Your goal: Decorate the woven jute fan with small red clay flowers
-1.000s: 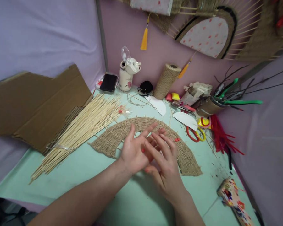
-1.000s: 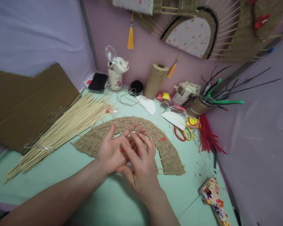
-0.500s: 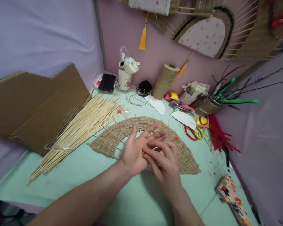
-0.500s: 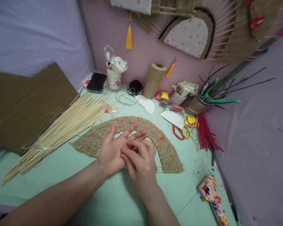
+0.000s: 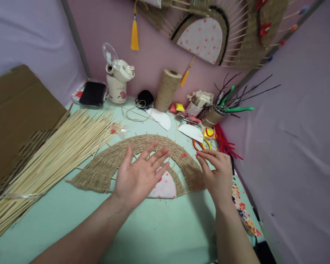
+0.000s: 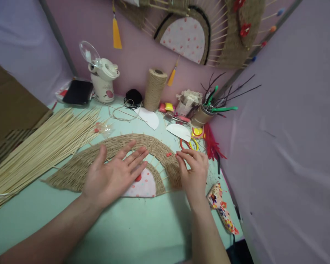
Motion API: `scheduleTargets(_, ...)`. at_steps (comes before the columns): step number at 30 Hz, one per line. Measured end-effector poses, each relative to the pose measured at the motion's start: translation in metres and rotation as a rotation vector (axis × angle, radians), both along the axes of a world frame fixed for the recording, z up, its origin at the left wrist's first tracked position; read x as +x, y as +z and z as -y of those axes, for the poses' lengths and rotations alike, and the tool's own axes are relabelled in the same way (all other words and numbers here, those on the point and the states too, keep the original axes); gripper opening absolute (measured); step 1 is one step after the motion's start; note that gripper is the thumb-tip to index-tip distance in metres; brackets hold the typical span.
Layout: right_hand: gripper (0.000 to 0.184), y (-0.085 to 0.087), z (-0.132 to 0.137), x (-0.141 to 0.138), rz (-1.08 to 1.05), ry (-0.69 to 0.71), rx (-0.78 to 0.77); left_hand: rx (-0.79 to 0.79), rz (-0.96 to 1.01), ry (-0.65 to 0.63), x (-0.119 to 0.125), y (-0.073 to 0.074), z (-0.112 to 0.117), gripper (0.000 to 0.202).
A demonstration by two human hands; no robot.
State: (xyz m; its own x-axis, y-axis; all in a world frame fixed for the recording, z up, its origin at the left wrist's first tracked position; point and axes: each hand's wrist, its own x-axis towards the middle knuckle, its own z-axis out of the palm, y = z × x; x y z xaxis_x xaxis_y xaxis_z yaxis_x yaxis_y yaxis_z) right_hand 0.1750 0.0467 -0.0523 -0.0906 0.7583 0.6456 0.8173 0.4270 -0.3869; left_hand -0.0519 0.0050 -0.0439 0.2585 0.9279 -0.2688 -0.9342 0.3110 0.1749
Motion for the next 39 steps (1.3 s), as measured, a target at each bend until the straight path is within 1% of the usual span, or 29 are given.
scheduleTargets(2,0.028,-0.017,-0.015,0.009,0.03,-0.065,-0.051,-0.012,-0.007,0.006,-0.001,0.0,0.0,0.062)
scheduleTargets(4,0.034,-0.031,-0.024,0.012,0.065,-0.099,-0.12,-0.02,-0.017,0.022,-0.001,0.001,-0.001,0.063)
scheduleTargets(6,0.037,-0.04,-0.028,0.011,0.094,-0.119,-0.178,-0.027,-0.021,0.03,-0.001,0.002,0.0,0.062)
scheduleTargets(8,0.04,-0.043,-0.028,0.01,0.116,-0.13,-0.223,-0.037,-0.02,0.02,-0.001,0.002,0.0,0.061)
scheduleTargets(12,0.047,-0.046,-0.028,0.008,0.135,-0.122,-0.287,-0.056,-0.01,-0.004,-0.001,0.002,0.0,0.059)
scheduleTargets(15,0.053,-0.05,-0.03,0.009,0.135,-0.119,-0.292,-0.075,-0.003,0.006,-0.002,0.002,-0.001,0.057)
scheduleTargets(19,0.054,-0.053,-0.031,0.009,0.14,-0.113,-0.289,-0.102,0.01,0.007,-0.002,0.002,-0.002,0.056)
scheduleTargets(28,0.049,-0.053,-0.031,0.008,0.162,-0.113,-0.289,-0.103,0.013,0.007,-0.001,0.002,-0.004,0.055)
scheduleTargets(39,0.033,-0.053,-0.03,0.005,0.22,-0.123,-0.309,-0.092,-0.014,0.018,-0.001,0.004,-0.002,0.053)
